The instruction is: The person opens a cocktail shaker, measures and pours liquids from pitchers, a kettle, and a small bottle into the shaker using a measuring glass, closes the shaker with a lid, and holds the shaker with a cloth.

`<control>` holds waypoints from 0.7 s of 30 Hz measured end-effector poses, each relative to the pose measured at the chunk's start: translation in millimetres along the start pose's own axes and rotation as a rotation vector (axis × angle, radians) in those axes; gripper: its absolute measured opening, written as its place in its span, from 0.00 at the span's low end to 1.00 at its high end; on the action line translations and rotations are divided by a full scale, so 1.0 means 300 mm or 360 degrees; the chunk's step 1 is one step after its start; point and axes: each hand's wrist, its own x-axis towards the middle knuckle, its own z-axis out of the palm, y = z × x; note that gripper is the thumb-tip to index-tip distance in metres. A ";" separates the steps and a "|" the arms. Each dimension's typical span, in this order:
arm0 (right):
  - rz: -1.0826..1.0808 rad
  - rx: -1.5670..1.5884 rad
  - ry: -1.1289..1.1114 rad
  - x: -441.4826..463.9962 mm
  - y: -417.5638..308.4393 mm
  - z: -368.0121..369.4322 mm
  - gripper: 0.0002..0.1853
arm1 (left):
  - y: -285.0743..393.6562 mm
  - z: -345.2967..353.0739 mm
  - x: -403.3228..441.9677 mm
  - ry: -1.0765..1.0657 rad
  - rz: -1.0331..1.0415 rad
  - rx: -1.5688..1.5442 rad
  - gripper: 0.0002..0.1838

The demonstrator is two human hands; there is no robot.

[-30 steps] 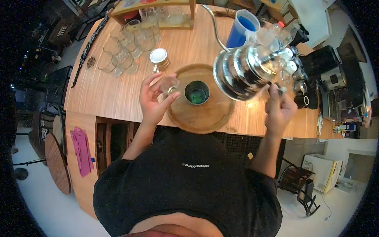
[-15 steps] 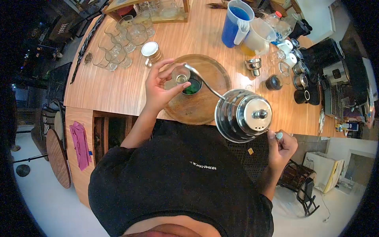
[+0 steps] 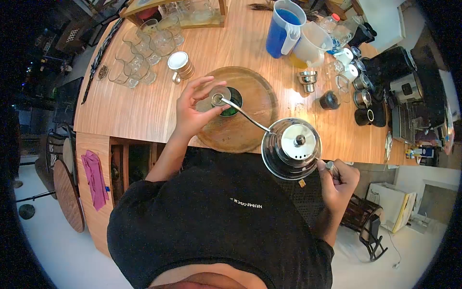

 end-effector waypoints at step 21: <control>0.0057 -0.0015 0.0061 0.006 -0.043 0.008 0.31 | -0.019 -0.007 0.001 0.0002 -0.0038 -0.0076 0.37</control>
